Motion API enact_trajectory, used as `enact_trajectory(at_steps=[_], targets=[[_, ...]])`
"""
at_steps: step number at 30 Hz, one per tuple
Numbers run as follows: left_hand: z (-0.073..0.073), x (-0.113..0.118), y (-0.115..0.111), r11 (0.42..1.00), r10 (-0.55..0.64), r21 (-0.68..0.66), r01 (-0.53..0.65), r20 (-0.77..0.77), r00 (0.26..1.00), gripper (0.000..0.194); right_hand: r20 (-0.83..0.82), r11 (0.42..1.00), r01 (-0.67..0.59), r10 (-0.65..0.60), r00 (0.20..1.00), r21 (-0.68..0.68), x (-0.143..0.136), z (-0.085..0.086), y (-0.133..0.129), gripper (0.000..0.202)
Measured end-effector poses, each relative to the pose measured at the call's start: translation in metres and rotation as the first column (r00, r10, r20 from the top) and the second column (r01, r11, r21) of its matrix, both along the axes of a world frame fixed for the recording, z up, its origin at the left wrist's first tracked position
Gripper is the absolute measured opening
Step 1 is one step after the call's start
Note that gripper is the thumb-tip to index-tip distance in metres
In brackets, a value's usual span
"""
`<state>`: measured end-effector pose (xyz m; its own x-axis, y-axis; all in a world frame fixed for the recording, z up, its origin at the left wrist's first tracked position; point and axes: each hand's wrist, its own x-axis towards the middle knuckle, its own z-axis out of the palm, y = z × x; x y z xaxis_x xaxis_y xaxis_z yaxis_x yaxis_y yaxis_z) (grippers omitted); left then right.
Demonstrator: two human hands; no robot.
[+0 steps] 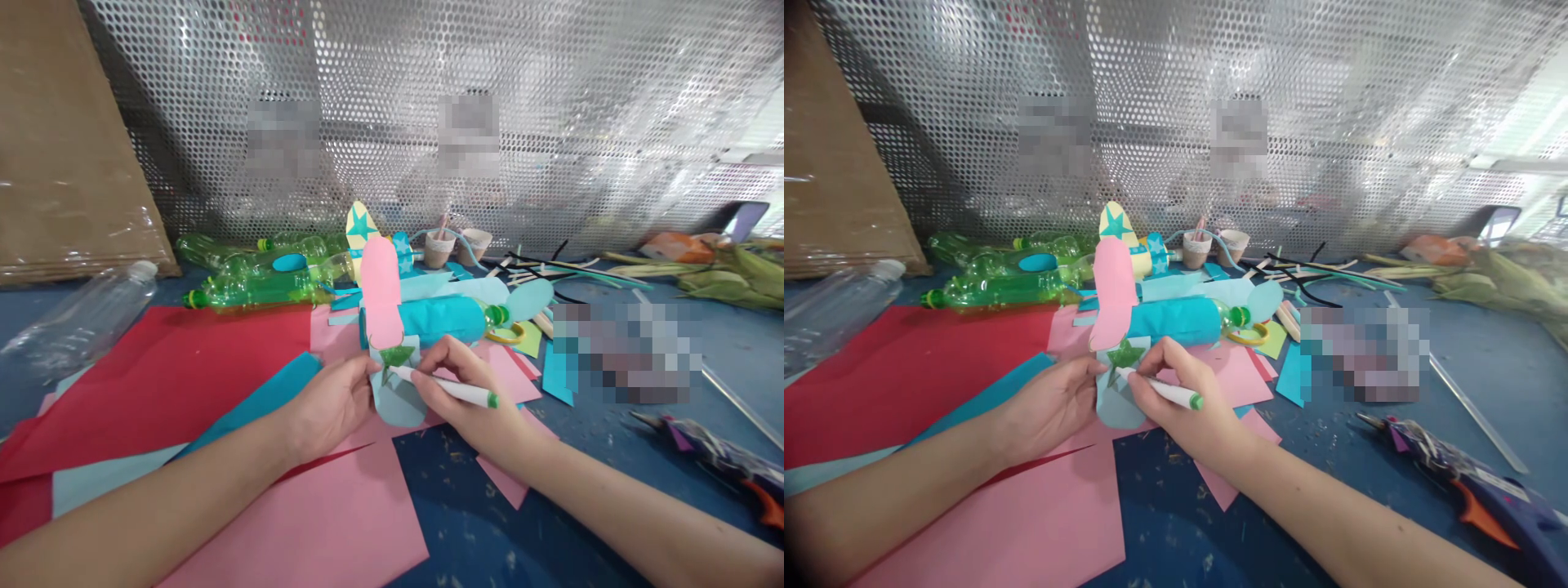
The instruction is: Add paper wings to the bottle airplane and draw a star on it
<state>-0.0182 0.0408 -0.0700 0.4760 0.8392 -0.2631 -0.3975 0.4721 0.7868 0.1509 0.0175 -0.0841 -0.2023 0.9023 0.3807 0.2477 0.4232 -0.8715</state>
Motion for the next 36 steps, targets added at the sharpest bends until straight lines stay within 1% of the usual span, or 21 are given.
enact_trajectory(at_steps=[7,11,18,21,25,30,33,36], targets=[[0.0014,-0.0004,-0.0004,1.0,-0.01,-0.009,0.01,-0.019,1.0,0.023,-0.008,1.0,0.0,0.0,1.0,0.003,0.0014,0.0003,-0.0009,0.015],[-0.0002,-0.001,0.0002,1.0,-0.006,0.004,0.006,-0.025,1.0,0.022,-0.006,1.0,-0.004,0.003,1.0,-0.007,0.0002,0.0008,-0.0013,0.015],[-0.0031,-0.0022,0.0009,0.999,-0.038,0.021,0.038,-0.001,0.999,0.02,0.002,1.0,0.002,-0.002,1.0,-0.005,-0.0001,0.0002,0.0002,0.014],[-0.0023,-0.0015,0.0007,1.0,-0.022,0.011,0.022,-0.006,1.0,0.019,-0.006,1.0,0.001,-0.002,1.0,-0.01,0.0005,0.0005,-0.0004,0.016],[0.0012,0.0004,0.0001,1.0,0.014,-0.018,-0.014,-0.009,1.0,0.022,-0.014,1.0,-0.002,0.002,1.0,-0.008,0.0008,-0.0006,-0.0014,0.016],[0.0027,0.0012,-0.0008,0.999,0.011,-0.032,-0.011,-0.007,1.0,0.022,-0.01,1.0,0.003,-0.003,1.0,0.021,0.0011,-0.0025,0.0003,0.018],[0.0019,0.0012,-0.0008,0.999,0.023,-0.03,-0.023,-0.008,1.0,0.022,-0.01,1.0,-0.001,0.002,1.0,0.015,0.0012,-0.003,0.0012,0.017],[0.0012,0.0011,-0.0006,1.0,0.004,-0.021,-0.004,-0.002,1.0,0.021,-0.011,1.0,0.0,0.0,1.0,0.004,0.0009,-0.0031,0.0012,0.019]])
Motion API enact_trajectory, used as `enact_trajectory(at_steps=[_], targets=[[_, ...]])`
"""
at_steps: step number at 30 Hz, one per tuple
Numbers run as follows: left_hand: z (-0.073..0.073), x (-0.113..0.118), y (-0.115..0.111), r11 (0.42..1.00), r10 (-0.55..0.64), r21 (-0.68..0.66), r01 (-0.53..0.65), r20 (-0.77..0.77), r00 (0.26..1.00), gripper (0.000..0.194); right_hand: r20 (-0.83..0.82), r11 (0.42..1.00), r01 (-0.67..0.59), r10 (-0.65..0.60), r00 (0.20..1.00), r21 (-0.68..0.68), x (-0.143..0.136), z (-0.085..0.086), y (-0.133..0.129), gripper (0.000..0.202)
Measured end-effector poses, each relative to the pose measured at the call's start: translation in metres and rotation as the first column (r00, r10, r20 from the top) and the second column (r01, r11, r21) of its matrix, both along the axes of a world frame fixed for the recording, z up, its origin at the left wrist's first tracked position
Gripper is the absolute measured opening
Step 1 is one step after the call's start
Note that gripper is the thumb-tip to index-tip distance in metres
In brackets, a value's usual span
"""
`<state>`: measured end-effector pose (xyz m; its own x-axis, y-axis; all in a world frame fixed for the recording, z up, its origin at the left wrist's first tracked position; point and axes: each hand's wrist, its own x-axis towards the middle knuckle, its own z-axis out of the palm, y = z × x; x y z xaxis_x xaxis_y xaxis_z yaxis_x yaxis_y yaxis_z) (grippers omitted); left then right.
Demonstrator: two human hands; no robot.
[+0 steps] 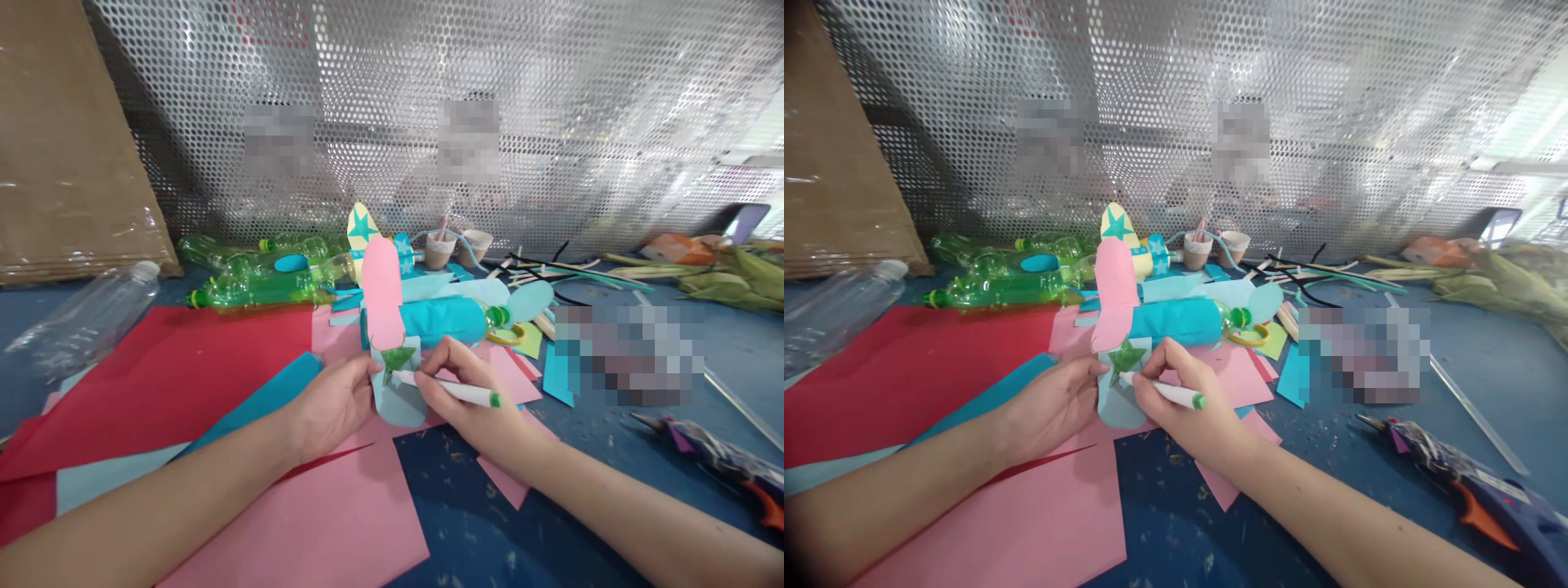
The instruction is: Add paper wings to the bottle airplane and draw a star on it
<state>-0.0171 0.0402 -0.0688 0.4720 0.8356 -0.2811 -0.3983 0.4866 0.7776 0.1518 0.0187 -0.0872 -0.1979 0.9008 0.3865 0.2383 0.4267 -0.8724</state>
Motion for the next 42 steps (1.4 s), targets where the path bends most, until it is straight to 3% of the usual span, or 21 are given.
enact_trajectory(at_steps=[23,42], targets=[[0.0018,0.0001,-0.0001,1.0,0.03,0.0,-0.03,-0.024,0.999,0.024,-0.004,1.0,-0.003,0.003,1.0,-0.008,-0.0004,0.0029,-0.0007,0.015],[0.0001,-0.0004,0.0001,0.999,-0.02,0.031,0.021,-0.005,1.0,0.019,0.01,1.0,0.012,-0.013,1.0,0.012,0.0006,0.0012,0.0003,0.019]])
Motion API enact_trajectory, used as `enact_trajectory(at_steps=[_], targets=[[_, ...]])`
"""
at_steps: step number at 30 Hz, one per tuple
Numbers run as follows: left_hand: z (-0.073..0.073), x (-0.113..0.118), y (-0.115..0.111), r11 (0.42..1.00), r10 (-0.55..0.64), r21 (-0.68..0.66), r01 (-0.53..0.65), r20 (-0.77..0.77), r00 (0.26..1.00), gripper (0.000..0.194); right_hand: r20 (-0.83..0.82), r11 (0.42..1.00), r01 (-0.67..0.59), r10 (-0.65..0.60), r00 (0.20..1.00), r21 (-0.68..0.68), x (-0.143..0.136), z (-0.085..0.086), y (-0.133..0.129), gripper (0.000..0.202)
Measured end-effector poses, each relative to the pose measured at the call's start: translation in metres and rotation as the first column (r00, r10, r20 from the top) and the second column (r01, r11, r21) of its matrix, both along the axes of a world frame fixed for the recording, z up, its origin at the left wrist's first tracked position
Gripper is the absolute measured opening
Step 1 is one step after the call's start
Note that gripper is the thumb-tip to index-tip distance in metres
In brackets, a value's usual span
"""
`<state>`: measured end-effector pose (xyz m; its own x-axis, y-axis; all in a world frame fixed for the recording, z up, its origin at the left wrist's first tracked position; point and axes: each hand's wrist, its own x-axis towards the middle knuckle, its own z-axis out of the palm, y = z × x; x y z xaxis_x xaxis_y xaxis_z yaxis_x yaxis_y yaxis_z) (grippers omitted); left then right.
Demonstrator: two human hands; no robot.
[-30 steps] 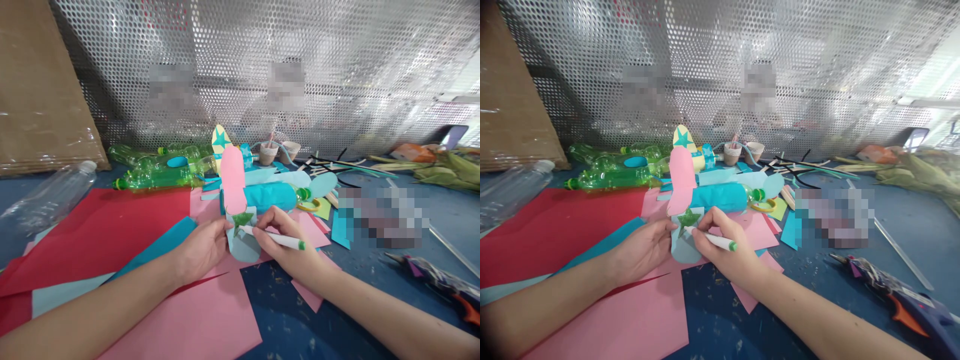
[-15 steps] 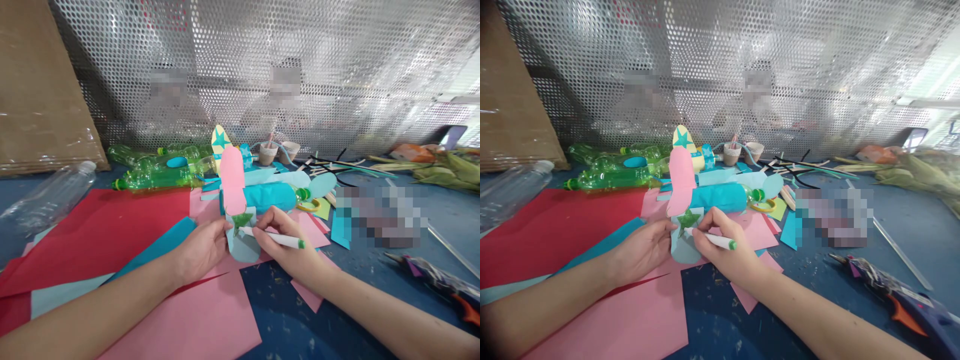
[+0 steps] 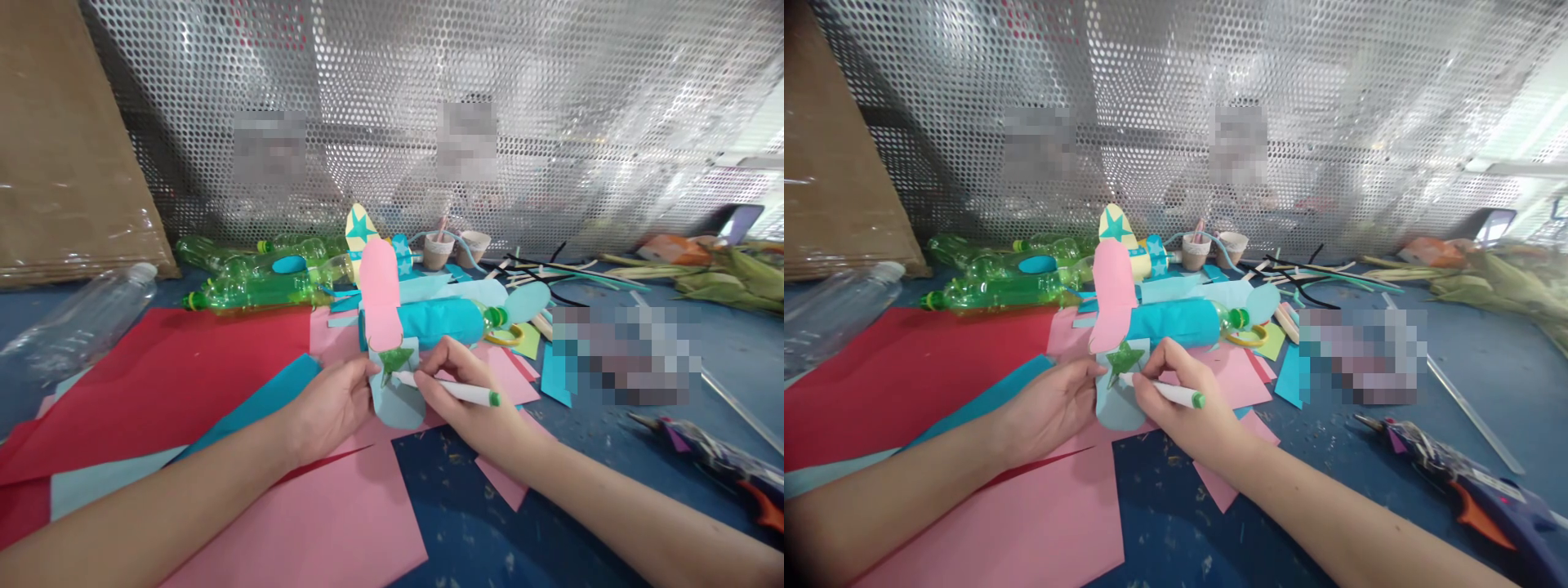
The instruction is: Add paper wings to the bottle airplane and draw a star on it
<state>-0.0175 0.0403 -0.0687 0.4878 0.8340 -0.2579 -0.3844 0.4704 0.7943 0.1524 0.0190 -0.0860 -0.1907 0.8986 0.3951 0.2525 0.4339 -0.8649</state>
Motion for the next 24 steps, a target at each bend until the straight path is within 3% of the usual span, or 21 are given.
enact_trajectory(at_steps=[24], targets=[[-0.0008,-0.0014,-0.0003,1.0,-0.023,0.002,0.023,0.012,1.0,0.023,0.005,1.0,0.019,-0.019,1.0,-0.014,-0.0003,0.0001,-0.0003,0.02]])
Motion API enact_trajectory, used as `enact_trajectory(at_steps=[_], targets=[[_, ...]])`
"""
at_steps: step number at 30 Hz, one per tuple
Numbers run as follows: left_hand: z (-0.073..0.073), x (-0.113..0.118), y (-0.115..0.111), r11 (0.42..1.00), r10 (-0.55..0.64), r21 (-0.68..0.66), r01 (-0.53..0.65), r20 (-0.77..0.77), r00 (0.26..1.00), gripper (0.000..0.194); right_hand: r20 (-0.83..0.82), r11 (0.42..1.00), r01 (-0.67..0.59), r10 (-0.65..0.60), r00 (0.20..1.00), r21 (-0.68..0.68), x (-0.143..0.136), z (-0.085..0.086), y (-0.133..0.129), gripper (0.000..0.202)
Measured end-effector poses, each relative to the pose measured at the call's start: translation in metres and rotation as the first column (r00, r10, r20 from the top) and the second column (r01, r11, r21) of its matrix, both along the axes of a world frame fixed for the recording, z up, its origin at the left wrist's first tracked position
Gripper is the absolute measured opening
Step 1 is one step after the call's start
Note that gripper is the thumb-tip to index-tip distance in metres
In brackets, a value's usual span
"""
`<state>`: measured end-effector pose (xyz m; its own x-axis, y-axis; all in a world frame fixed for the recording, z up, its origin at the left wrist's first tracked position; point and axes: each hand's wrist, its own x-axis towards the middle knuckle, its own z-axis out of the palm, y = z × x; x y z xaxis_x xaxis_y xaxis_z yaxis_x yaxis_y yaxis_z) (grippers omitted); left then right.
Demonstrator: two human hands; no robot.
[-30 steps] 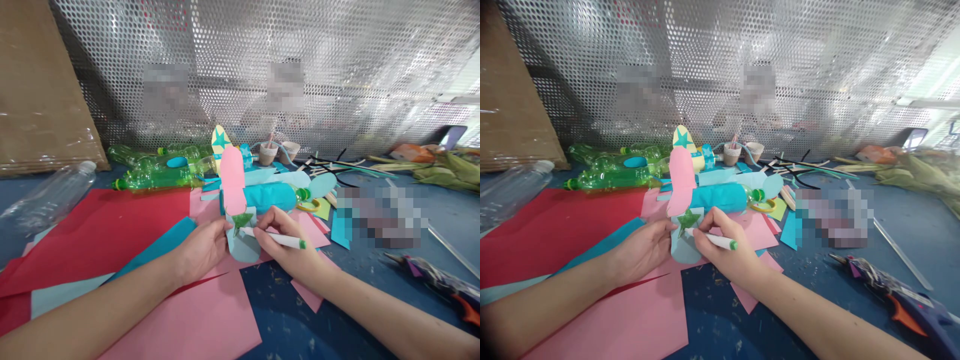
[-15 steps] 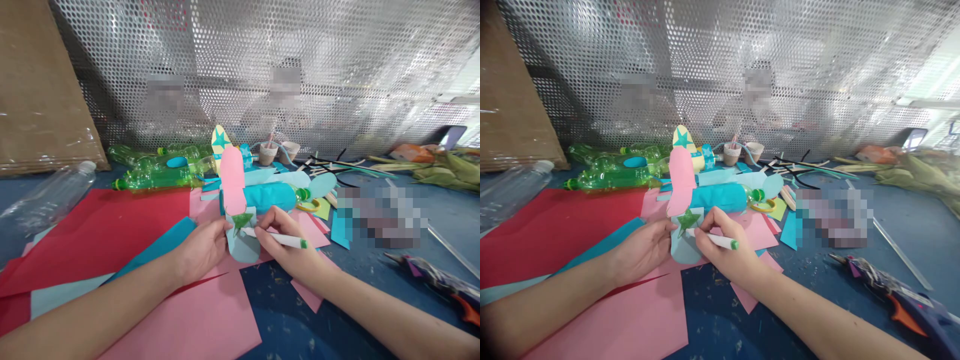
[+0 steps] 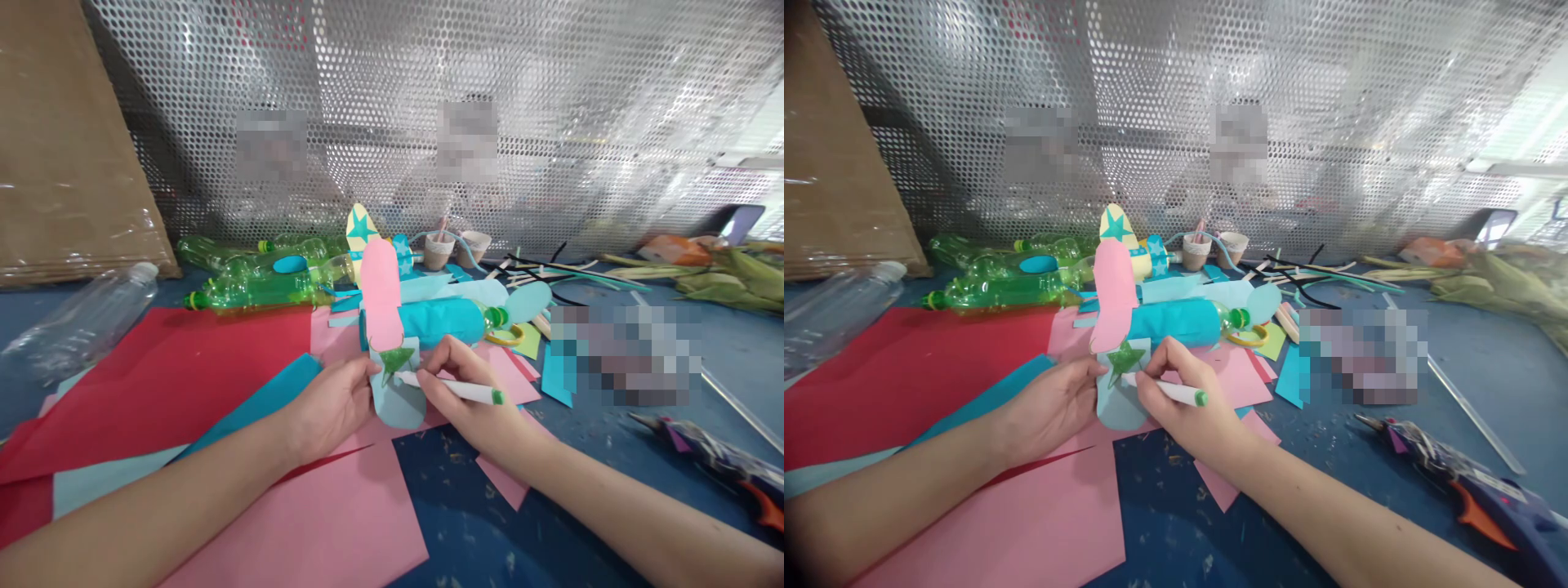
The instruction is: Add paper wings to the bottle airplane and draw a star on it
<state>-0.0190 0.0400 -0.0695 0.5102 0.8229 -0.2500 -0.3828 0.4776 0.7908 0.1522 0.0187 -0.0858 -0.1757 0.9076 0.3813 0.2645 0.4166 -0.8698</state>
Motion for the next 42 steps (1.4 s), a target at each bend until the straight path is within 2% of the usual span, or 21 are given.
enact_trajectory(at_steps=[8,18,42], targets=[[0.0022,0.0018,0.0,1.0,0.009,0.014,-0.009,-0.011,1.0,0.021,-0.003,1.0,-0.02,0.02,1.0,0.006,-0.0001,0.0011,-0.001,0.019],[-0.004,-0.0005,0.0015,1.0,-0.003,0.017,0.003,0.003,1.0,0.02,-0.005,1.0,-0.02,0.02,1.0,0.0,0.0003,0.0003,-0.0003,0.02],[0.0029,0.0028,-0.0002,0.997,0.048,-0.056,-0.051,-0.046,0.998,0.027,-0.014,1.0,-0.018,0.018,1.0,-0.008,0.0001,0.0004,-0.0001,0.02]])
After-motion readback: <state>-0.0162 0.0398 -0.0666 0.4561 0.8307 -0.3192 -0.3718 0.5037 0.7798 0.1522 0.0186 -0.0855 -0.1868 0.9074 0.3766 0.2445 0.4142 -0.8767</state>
